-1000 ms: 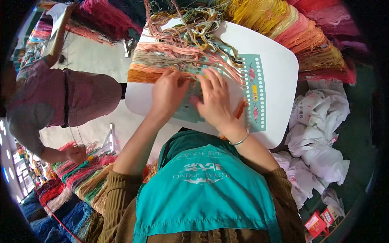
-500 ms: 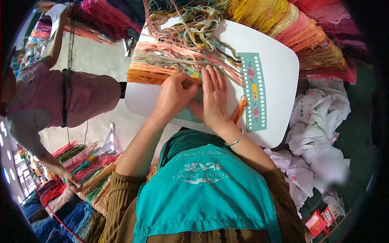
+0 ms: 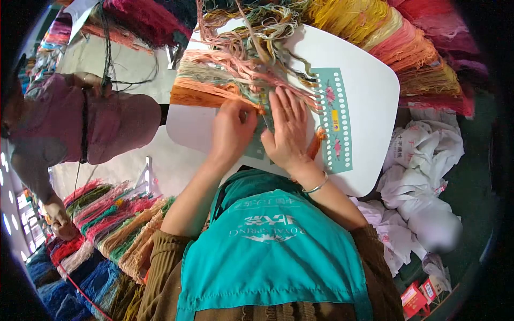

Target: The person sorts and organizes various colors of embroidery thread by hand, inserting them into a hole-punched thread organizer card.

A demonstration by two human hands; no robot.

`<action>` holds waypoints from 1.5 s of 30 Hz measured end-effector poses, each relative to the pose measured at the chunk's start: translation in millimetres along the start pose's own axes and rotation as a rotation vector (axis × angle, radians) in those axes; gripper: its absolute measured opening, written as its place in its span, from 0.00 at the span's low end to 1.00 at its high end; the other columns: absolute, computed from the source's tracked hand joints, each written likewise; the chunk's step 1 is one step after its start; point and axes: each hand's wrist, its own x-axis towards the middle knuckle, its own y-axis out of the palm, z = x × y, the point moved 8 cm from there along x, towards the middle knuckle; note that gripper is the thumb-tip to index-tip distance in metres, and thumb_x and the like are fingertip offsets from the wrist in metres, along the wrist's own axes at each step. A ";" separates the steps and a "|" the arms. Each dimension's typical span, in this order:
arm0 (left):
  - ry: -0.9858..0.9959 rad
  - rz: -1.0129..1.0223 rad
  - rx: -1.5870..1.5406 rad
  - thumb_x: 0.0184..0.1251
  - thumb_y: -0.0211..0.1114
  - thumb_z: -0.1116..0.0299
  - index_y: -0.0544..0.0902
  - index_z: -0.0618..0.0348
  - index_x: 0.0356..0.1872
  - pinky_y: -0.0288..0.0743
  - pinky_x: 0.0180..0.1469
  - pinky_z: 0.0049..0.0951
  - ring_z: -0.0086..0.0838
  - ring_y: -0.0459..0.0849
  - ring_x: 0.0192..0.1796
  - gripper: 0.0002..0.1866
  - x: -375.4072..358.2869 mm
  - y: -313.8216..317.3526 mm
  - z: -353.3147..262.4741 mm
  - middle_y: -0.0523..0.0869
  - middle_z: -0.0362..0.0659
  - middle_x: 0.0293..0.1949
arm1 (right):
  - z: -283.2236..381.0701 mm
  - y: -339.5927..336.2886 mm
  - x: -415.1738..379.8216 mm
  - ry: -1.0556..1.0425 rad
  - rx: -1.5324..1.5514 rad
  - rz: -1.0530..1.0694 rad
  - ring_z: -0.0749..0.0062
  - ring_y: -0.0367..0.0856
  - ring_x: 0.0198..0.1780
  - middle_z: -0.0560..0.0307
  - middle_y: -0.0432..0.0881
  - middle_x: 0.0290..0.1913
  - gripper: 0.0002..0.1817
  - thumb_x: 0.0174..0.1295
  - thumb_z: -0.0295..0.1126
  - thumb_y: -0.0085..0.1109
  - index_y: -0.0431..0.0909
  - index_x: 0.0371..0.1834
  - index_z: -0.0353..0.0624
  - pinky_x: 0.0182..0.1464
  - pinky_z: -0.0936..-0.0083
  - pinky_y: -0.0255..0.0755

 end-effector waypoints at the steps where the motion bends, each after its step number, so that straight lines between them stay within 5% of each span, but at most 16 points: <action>1: 0.068 0.011 0.041 0.61 0.65 0.75 0.83 0.68 0.36 0.76 0.34 0.26 0.27 0.83 0.30 0.06 -8.8 6.7 -2.2 0.86 0.49 0.29 | -2.4 1.6 -1.1 -0.005 -0.026 -0.019 0.42 0.55 0.77 0.35 0.62 0.73 0.39 0.55 0.38 0.53 0.63 0.71 0.29 0.77 0.43 0.42; 3: 0.119 -0.014 -0.189 0.62 0.66 0.74 0.83 0.67 0.34 0.74 0.33 0.24 0.21 0.80 0.29 0.05 -12.2 5.3 16.5 0.83 0.42 0.27 | -2.0 1.4 -2.1 -0.006 -0.025 -0.009 0.42 0.55 0.77 0.34 0.62 0.73 0.39 0.55 0.38 0.53 0.63 0.71 0.29 0.77 0.44 0.41; 7: 0.085 -0.060 -0.154 0.65 0.65 0.73 0.82 0.65 0.34 0.69 0.29 0.22 0.16 0.75 0.28 0.05 -5.5 -12.5 15.2 0.79 0.36 0.26 | -2.2 1.0 -1.3 0.004 -0.025 0.009 0.42 0.54 0.77 0.34 0.62 0.74 0.39 0.55 0.39 0.53 0.63 0.71 0.30 0.77 0.43 0.41; 9: -0.106 0.091 -0.277 0.72 0.63 0.67 0.81 0.62 0.36 0.65 0.26 0.18 0.14 0.72 0.27 0.08 -13.6 -4.5 15.8 0.78 0.32 0.28 | -2.8 2.8 -1.0 0.013 -0.016 0.000 0.43 0.53 0.78 0.35 0.61 0.74 0.40 0.55 0.39 0.54 0.63 0.71 0.30 0.77 0.43 0.40; 12: -0.266 0.042 -0.447 0.74 0.63 0.64 0.83 0.62 0.39 0.64 0.25 0.18 0.14 0.71 0.26 0.10 -14.3 -10.3 17.2 0.77 0.31 0.27 | -4.8 3.8 -3.0 0.013 -0.010 0.015 0.44 0.53 0.78 0.35 0.61 0.74 0.40 0.54 0.38 0.54 0.63 0.71 0.30 0.77 0.43 0.40; 16: -0.252 0.082 -0.356 0.73 0.65 0.64 0.84 0.63 0.42 0.66 0.26 0.18 0.13 0.73 0.27 0.11 -11.7 -2.1 16.7 0.80 0.33 0.28 | -3.4 2.1 -0.8 0.009 -0.007 0.006 0.45 0.53 0.78 0.35 0.61 0.74 0.41 0.52 0.38 0.54 0.63 0.72 0.30 0.77 0.43 0.40; 18: -0.029 0.020 -0.275 0.72 0.66 0.66 0.83 0.66 0.39 0.67 0.23 0.19 0.14 0.75 0.24 0.11 -5.5 1.9 0.8 0.81 0.35 0.24 | -4.1 2.4 -0.7 0.009 -0.007 0.008 0.45 0.53 0.78 0.35 0.61 0.75 0.41 0.52 0.38 0.54 0.62 0.72 0.30 0.77 0.43 0.40; 32: -0.140 -0.114 -0.366 0.72 0.66 0.64 0.83 0.61 0.38 0.67 0.29 0.18 0.14 0.74 0.28 0.10 -15.4 -39.6 38.9 0.80 0.33 0.27 | 2.0 14.4 0.9 0.072 -0.180 0.086 0.49 0.51 0.80 0.39 0.59 0.76 0.44 0.52 0.43 0.61 0.62 0.73 0.35 0.77 0.43 0.35; 34: -0.339 -0.023 -0.763 0.74 0.63 0.62 0.82 0.57 0.38 0.65 0.29 0.18 0.16 0.74 0.27 0.09 -25.1 -38.6 51.3 0.78 0.31 0.25 | -0.2 14.0 0.6 0.084 -0.177 0.093 0.49 0.51 0.80 0.38 0.59 0.77 0.45 0.51 0.43 0.61 0.62 0.74 0.35 0.77 0.43 0.34; 36: -0.382 -0.013 -0.811 0.76 0.60 0.62 0.79 0.53 0.43 0.65 0.28 0.18 0.18 0.75 0.28 0.07 -31.4 -31.8 44.7 0.79 0.32 0.28 | 1.0 16.0 0.6 0.074 -0.220 0.100 0.50 0.51 0.80 0.39 0.59 0.77 0.45 0.51 0.44 0.62 0.61 0.74 0.35 0.78 0.43 0.34; 39: -0.410 0.184 -1.206 0.78 0.56 0.67 0.77 0.53 0.50 0.65 0.27 0.15 0.20 0.74 0.36 0.06 -34.5 -15.1 24.1 0.81 0.34 0.41 | 2.2 15.1 1.2 0.083 -0.208 0.134 0.50 0.50 0.80 0.39 0.58 0.77 0.46 0.51 0.43 0.63 0.60 0.74 0.34 0.78 0.43 0.33; 43: -0.492 0.113 -1.223 0.79 0.55 0.67 0.77 0.52 0.47 0.62 0.24 0.16 0.18 0.71 0.29 0.05 -37.5 -15.9 33.4 0.77 0.33 0.34 | 4.8 15.7 0.4 0.061 -0.213 0.110 0.50 0.50 0.80 0.39 0.58 0.77 0.45 0.52 0.43 0.62 0.60 0.74 0.34 0.78 0.43 0.33; 45: -0.409 0.385 -1.317 0.78 0.57 0.61 0.77 0.53 0.46 0.56 0.23 0.18 0.16 0.68 0.25 0.08 -42.1 -10.4 32.5 0.75 0.33 0.31 | 3.5 16.0 0.4 0.073 -0.229 0.120 0.50 0.50 0.80 0.38 0.58 0.77 0.45 0.54 0.44 0.61 0.60 0.74 0.34 0.78 0.43 0.33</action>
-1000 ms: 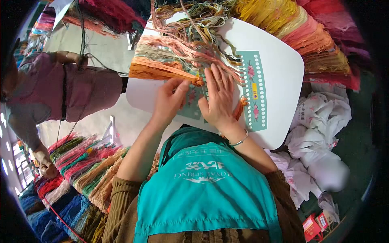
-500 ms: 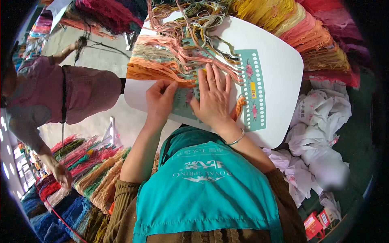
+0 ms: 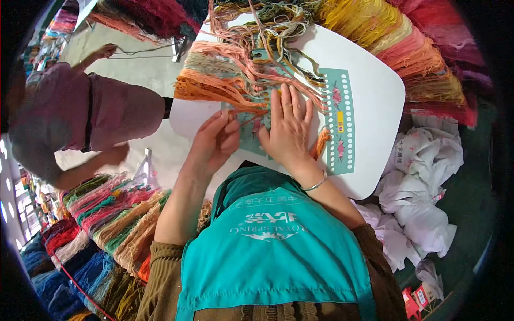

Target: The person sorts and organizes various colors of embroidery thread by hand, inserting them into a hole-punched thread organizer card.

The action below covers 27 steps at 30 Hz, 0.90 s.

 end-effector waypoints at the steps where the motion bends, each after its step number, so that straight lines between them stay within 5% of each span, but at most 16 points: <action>1: -0.008 -0.133 0.210 0.77 0.58 0.62 0.77 0.52 0.42 0.54 0.22 0.18 0.15 0.66 0.23 0.07 -8.4 -12.2 -6.4 0.73 0.32 0.28 | -0.6 0.1 -0.1 -0.001 -0.003 0.000 0.50 0.50 0.80 0.38 0.58 0.77 0.45 0.54 0.44 0.61 0.60 0.74 0.34 0.78 0.43 0.33; 3: 0.070 -0.335 0.561 0.73 0.60 0.65 0.75 0.50 0.31 0.50 0.21 0.18 0.13 0.61 0.21 0.08 -41.9 -27.7 -44.5 0.69 0.28 0.23 | 0.2 3.4 0.1 -0.014 -0.021 0.002 0.49 0.49 0.81 0.37 0.57 0.77 0.43 0.58 0.49 0.58 0.61 0.73 0.32 0.77 0.38 0.33; 6: 0.369 -0.718 0.660 0.71 0.62 0.66 0.76 0.50 0.33 0.47 0.20 0.16 0.11 0.57 0.20 0.06 -134.3 -33.8 -129.6 0.66 0.28 0.23 | 0.5 5.5 -0.2 -0.010 -0.035 0.007 0.48 0.47 0.81 0.36 0.55 0.78 0.44 0.59 0.50 0.57 0.60 0.74 0.31 0.77 0.38 0.32; 9: 0.766 -0.825 0.664 0.75 0.61 0.66 0.81 0.56 0.46 0.53 0.19 0.15 0.11 0.60 0.20 0.07 -254.0 -43.5 -189.8 0.69 0.30 0.24 | -0.8 9.5 -0.1 -0.001 -0.075 0.053 0.48 0.45 0.82 0.36 0.54 0.79 0.45 0.59 0.51 0.57 0.59 0.74 0.31 0.77 0.37 0.31; 10: 0.868 -1.023 0.561 0.77 0.59 0.66 0.81 0.58 0.48 0.54 0.19 0.15 0.13 0.62 0.20 0.09 -298.6 -44.6 -199.2 0.71 0.32 0.24 | 0.0 8.8 -0.2 -0.007 -0.072 0.051 0.48 0.45 0.82 0.36 0.54 0.79 0.45 0.59 0.51 0.57 0.59 0.74 0.31 0.77 0.37 0.31; 12: 1.041 -0.925 0.566 0.78 0.58 0.64 0.79 0.58 0.44 0.53 0.19 0.17 0.15 0.61 0.21 0.08 -373.3 -63.3 -212.6 0.69 0.33 0.23 | -2.0 4.2 -2.8 -0.001 -0.021 0.032 0.50 0.46 0.81 0.39 0.53 0.79 0.47 0.59 0.53 0.59 0.58 0.75 0.32 0.77 0.38 0.31; 13: 1.025 -0.781 0.514 0.78 0.58 0.64 0.78 0.57 0.42 0.53 0.19 0.18 0.15 0.61 0.21 0.08 -389.9 -60.2 -212.7 0.69 0.33 0.23 | -2.9 3.9 -4.7 -0.008 -0.019 0.033 0.50 0.46 0.81 0.39 0.53 0.79 0.47 0.59 0.53 0.59 0.58 0.75 0.32 0.77 0.38 0.31; 14: 1.054 -0.845 0.630 0.79 0.57 0.66 0.77 0.56 0.38 0.53 0.21 0.19 0.15 0.59 0.21 0.08 -397.8 -53.6 -208.6 0.68 0.32 0.23 | -3.5 4.7 -5.6 -0.015 -0.042 0.022 0.50 0.46 0.81 0.39 0.53 0.80 0.47 0.59 0.54 0.60 0.58 0.75 0.32 0.76 0.37 0.31; 18: 1.174 -1.210 1.710 0.77 0.58 0.71 0.77 0.60 0.59 0.66 0.31 0.12 0.12 0.74 0.34 0.14 -421.9 -32.1 -200.8 0.82 0.38 0.37 | -1.2 5.0 -4.3 -0.020 -0.042 0.021 0.50 0.46 0.81 0.39 0.53 0.79 0.48 0.59 0.55 0.60 0.58 0.75 0.31 0.76 0.35 0.32; 19: 1.216 -1.293 1.688 0.77 0.58 0.71 0.78 0.62 0.57 0.69 0.33 0.15 0.16 0.77 0.34 0.13 -457.7 -55.3 -212.0 0.83 0.40 0.37 | -1.6 6.3 -4.8 -0.033 -0.048 0.002 0.50 0.46 0.81 0.38 0.53 0.79 0.47 0.60 0.54 0.61 0.58 0.74 0.30 0.76 0.35 0.31; 22: 1.349 -1.036 0.735 0.76 0.57 0.70 0.80 0.67 0.53 0.80 0.39 0.24 0.27 0.85 0.37 0.13 -635.3 -176.5 -271.6 0.87 0.46 0.38 | 0.1 4.7 -5.9 -0.037 -0.056 -0.011 0.49 0.45 0.82 0.37 0.53 0.79 0.47 0.60 0.53 0.61 0.59 0.74 0.30 0.76 0.35 0.31; 24: 1.410 -1.000 1.504 0.74 0.58 0.67 0.81 0.64 0.48 0.72 0.29 0.24 0.24 0.77 0.27 0.11 -643.2 -116.7 -280.0 0.83 0.40 0.30 | 2.0 3.3 -3.7 -0.040 -0.053 -0.003 0.49 0.45 0.82 0.37 0.53 0.79 0.47 0.60 0.53 0.61 0.59 0.74 0.30 0.76 0.36 0.31; 27: 0.847 -1.533 1.379 0.76 0.56 0.65 0.81 0.68 0.48 0.73 0.36 0.31 0.28 0.76 0.34 0.15 -676.8 -192.6 -296.1 0.81 0.42 0.35 | 1.8 -1.0 -4.3 -0.033 -0.050 0.015 0.48 0.46 0.81 0.37 0.54 0.79 0.46 0.59 0.52 0.62 0.60 0.73 0.31 0.76 0.36 0.33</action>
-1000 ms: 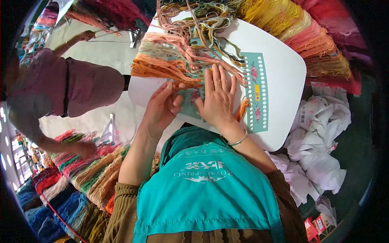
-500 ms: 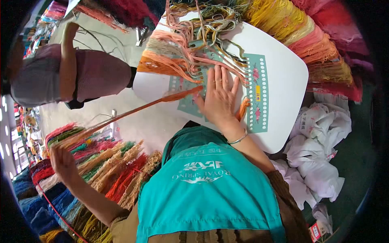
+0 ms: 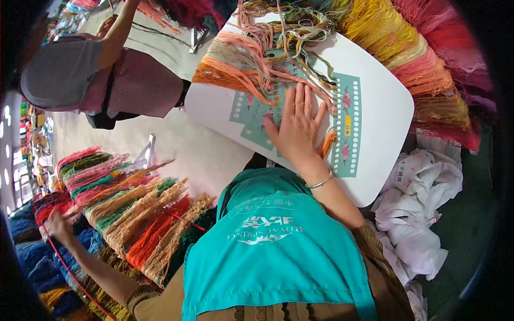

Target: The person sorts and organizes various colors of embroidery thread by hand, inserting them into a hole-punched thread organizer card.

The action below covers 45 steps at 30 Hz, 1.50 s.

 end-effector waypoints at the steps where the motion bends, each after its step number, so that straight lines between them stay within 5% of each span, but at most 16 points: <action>1: 0.100 0.167 0.148 0.77 0.55 0.65 0.80 0.64 0.52 0.74 0.39 0.33 0.28 0.78 0.37 0.14 -37.4 70.8 -43.1 0.82 0.43 0.38 | 0.2 -0.7 0.5 0.009 0.011 0.006 0.47 0.46 0.81 0.38 0.55 0.78 0.45 0.58 0.52 0.62 0.62 0.73 0.33 0.76 0.36 0.34; 4: 0.178 0.674 0.743 0.75 0.54 0.66 0.79 0.57 0.57 0.76 0.38 0.38 0.33 0.81 0.35 0.15 -168.8 264.1 -157.1 0.85 0.46 0.37 | 4.1 -12.6 -5.2 -0.111 0.122 -0.105 0.44 0.46 0.81 0.38 0.54 0.79 0.42 0.60 0.53 0.61 0.66 0.71 0.35 0.75 0.34 0.38; 6: 0.265 1.082 0.964 0.73 0.53 0.67 0.79 0.52 0.59 0.77 0.34 0.41 0.37 0.84 0.31 0.17 -255.8 360.8 -218.6 0.87 0.48 0.34 | 31.5 -43.9 -13.6 -0.342 0.378 -0.100 0.43 0.55 0.78 0.42 0.61 0.76 0.40 0.57 0.47 0.66 0.67 0.72 0.41 0.76 0.44 0.46; 8: 0.397 1.345 0.445 0.70 0.55 0.72 0.80 0.54 0.56 0.78 0.39 0.47 0.49 0.86 0.39 0.16 -327.4 415.9 -296.3 0.87 0.54 0.39 | 60.3 -43.3 -26.6 -0.427 0.861 0.162 0.46 0.63 0.74 0.44 0.66 0.73 0.43 0.56 0.46 0.70 0.65 0.73 0.41 0.74 0.54 0.56; 10: 0.504 1.443 -0.202 0.64 0.64 0.75 0.80 0.58 0.52 0.80 0.47 0.40 0.42 0.87 0.46 0.15 -361.5 430.5 -367.9 0.87 0.55 0.44 | 86.3 -34.9 -41.4 -0.400 1.191 0.492 0.52 0.67 0.73 0.44 0.70 0.71 0.47 0.54 0.48 0.73 0.62 0.75 0.42 0.71 0.60 0.63; 12: 0.204 1.546 -0.492 0.65 0.67 0.77 0.80 0.61 0.50 0.81 0.50 0.33 0.32 0.87 0.46 0.13 -364.0 437.3 -391.9 0.88 0.47 0.41 | 99.3 -23.1 -56.7 -0.261 1.398 0.860 0.61 0.73 0.68 0.47 0.75 0.66 0.52 0.52 0.47 0.77 0.58 0.77 0.42 0.68 0.66 0.68; 15: -0.196 1.289 -0.857 0.74 0.63 0.74 0.77 0.64 0.53 0.81 0.49 0.28 0.27 0.86 0.45 0.11 -345.1 459.8 -393.8 0.86 0.43 0.41 | 85.9 -20.4 -48.1 -0.167 1.470 0.575 0.67 0.86 0.48 0.46 0.85 0.50 0.43 0.53 0.40 0.75 0.64 0.72 0.41 0.49 0.69 0.80; 18: -0.393 1.245 -0.852 0.72 0.64 0.76 0.73 0.64 0.59 0.80 0.41 0.22 0.24 0.86 0.42 0.17 -343.4 476.4 -394.6 0.86 0.44 0.40 | 53.8 -27.3 -45.5 0.059 1.168 0.594 0.66 0.88 0.35 0.49 0.87 0.34 0.38 0.54 0.36 0.74 0.68 0.68 0.42 0.36 0.70 0.81; 21: -0.220 1.048 -0.780 0.72 0.63 0.78 0.73 0.63 0.58 0.79 0.38 0.20 0.23 0.86 0.40 0.16 -343.4 493.3 -400.1 0.87 0.44 0.40 | 38.7 -40.6 -36.7 -0.061 0.874 0.275 0.53 0.87 0.34 0.45 0.86 0.36 0.25 0.57 0.29 0.68 0.74 0.59 0.41 0.34 0.63 0.80; 25: 0.026 0.940 -0.783 0.71 0.63 0.78 0.74 0.61 0.56 0.72 0.32 0.18 0.18 0.80 0.34 0.15 -346.6 505.5 -416.2 0.85 0.40 0.36 | 28.1 -52.9 -33.2 -0.241 0.652 -0.063 0.56 0.86 0.32 0.52 0.85 0.32 0.12 0.57 0.24 0.65 0.81 0.45 0.43 0.29 0.63 0.78; 29: -0.251 1.002 -0.882 0.72 0.64 0.73 0.75 0.63 0.55 0.73 0.34 0.20 0.19 0.79 0.34 0.15 -346.5 525.3 -406.4 0.85 0.40 0.36 | 16.8 -60.3 -23.2 -0.270 0.609 -0.071 0.55 0.83 0.29 0.51 0.83 0.30 0.06 0.57 0.24 0.66 0.81 0.37 0.41 0.28 0.63 0.76; 32: -0.232 1.058 -0.771 0.74 0.61 0.70 0.75 0.65 0.58 0.76 0.32 0.22 0.22 0.83 0.33 0.16 -347.8 536.4 -405.7 0.87 0.42 0.41 | 3.0 -46.2 -13.7 -0.223 0.728 -0.042 0.57 0.84 0.29 0.50 0.83 0.30 0.06 0.58 0.24 0.65 0.82 0.38 0.41 0.29 0.66 0.77; 35: -0.280 1.054 -0.744 0.76 0.58 0.69 0.73 0.66 0.63 0.77 0.30 0.23 0.23 0.83 0.31 0.19 -350.8 544.1 -403.6 0.87 0.43 0.42 | -29.3 -19.7 -2.9 0.132 0.878 0.062 0.64 0.87 0.29 0.47 0.85 0.29 0.05 0.60 0.25 0.64 0.82 0.39 0.38 0.32 0.72 0.77; 39: -0.354 1.178 -0.725 0.77 0.56 0.69 0.71 0.66 0.66 0.77 0.29 0.24 0.24 0.82 0.29 0.21 -360.9 558.4 -398.1 0.87 0.46 0.42 | -30.9 -7.4 2.7 0.102 0.819 0.091 0.87 0.77 0.29 0.61 0.82 0.27 0.04 0.63 0.23 0.64 0.82 0.38 0.34 0.32 0.84 0.73; 42: -0.277 1.221 -0.676 0.77 0.55 0.70 0.72 0.66 0.64 0.76 0.28 0.25 0.24 0.82 0.28 0.19 -362.7 571.2 -395.8 0.86 0.46 0.39 | -40.5 2.5 2.2 0.198 0.924 0.100 0.76 0.87 0.32 0.52 0.85 0.27 0.07 0.60 0.27 0.66 0.81 0.36 0.35 0.35 0.77 0.78; 45: -0.241 1.210 -0.673 0.77 0.55 0.72 0.74 0.67 0.61 0.76 0.27 0.25 0.23 0.80 0.26 0.17 -363.8 574.1 -400.6 0.84 0.45 0.35 | -46.5 8.8 3.1 0.238 1.022 0.107 0.77 0.87 0.33 0.53 0.87 0.29 0.07 0.60 0.27 0.67 0.80 0.36 0.34 0.36 0.78 0.79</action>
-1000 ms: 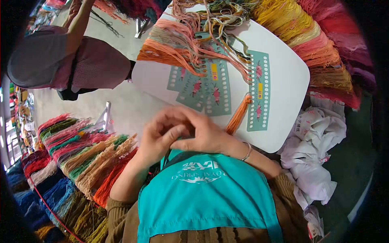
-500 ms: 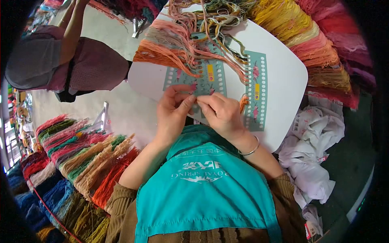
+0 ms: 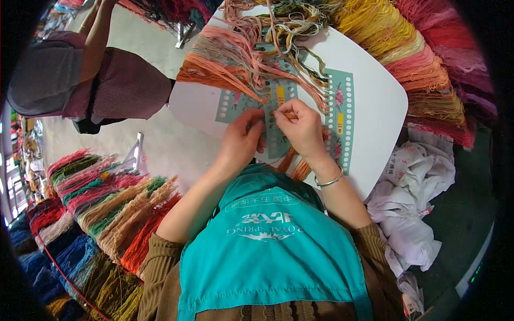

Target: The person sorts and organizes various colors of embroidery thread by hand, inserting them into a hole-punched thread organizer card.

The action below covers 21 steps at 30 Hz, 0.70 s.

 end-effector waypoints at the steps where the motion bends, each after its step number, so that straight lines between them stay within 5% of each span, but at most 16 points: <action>1: 0.002 -0.015 -0.038 0.76 0.54 0.72 0.75 0.67 0.60 0.75 0.26 0.25 0.23 0.79 0.25 0.16 -0.7 1.3 -5.1 0.82 0.44 0.32 | 0.0 -0.8 0.1 0.000 -0.001 0.000 0.77 0.87 0.33 0.53 0.87 0.29 0.07 0.60 0.27 0.67 0.80 0.36 0.34 0.36 0.78 0.79; 9: -0.057 0.058 -0.210 0.76 0.57 0.69 0.76 0.65 0.58 0.69 0.24 0.24 0.23 0.76 0.24 0.15 13.8 9.4 -4.0 0.78 0.39 0.25 | -4.1 -1.9 4.3 0.060 0.007 0.062 0.79 0.86 0.34 0.53 0.87 0.30 0.06 0.60 0.25 0.66 0.79 0.35 0.34 0.38 0.79 0.80; 19: 0.007 0.051 0.039 0.74 0.56 0.70 0.80 0.65 0.43 0.69 0.21 0.24 0.21 0.77 0.20 0.09 22.0 3.4 -6.7 0.80 0.40 0.23 | -3.0 0.6 4.0 0.054 0.031 0.053 0.78 0.85 0.33 0.55 0.87 0.30 0.08 0.59 0.26 0.67 0.79 0.37 0.34 0.38 0.78 0.80; 21: 0.057 0.010 0.073 0.73 0.55 0.72 0.80 0.66 0.42 0.69 0.20 0.24 0.21 0.78 0.19 0.08 17.1 -9.7 -7.2 0.80 0.40 0.21 | 2.7 5.4 3.3 0.002 -0.126 0.097 0.90 0.73 0.29 0.67 0.79 0.28 0.07 0.62 0.23 0.66 0.78 0.40 0.36 0.32 0.88 0.69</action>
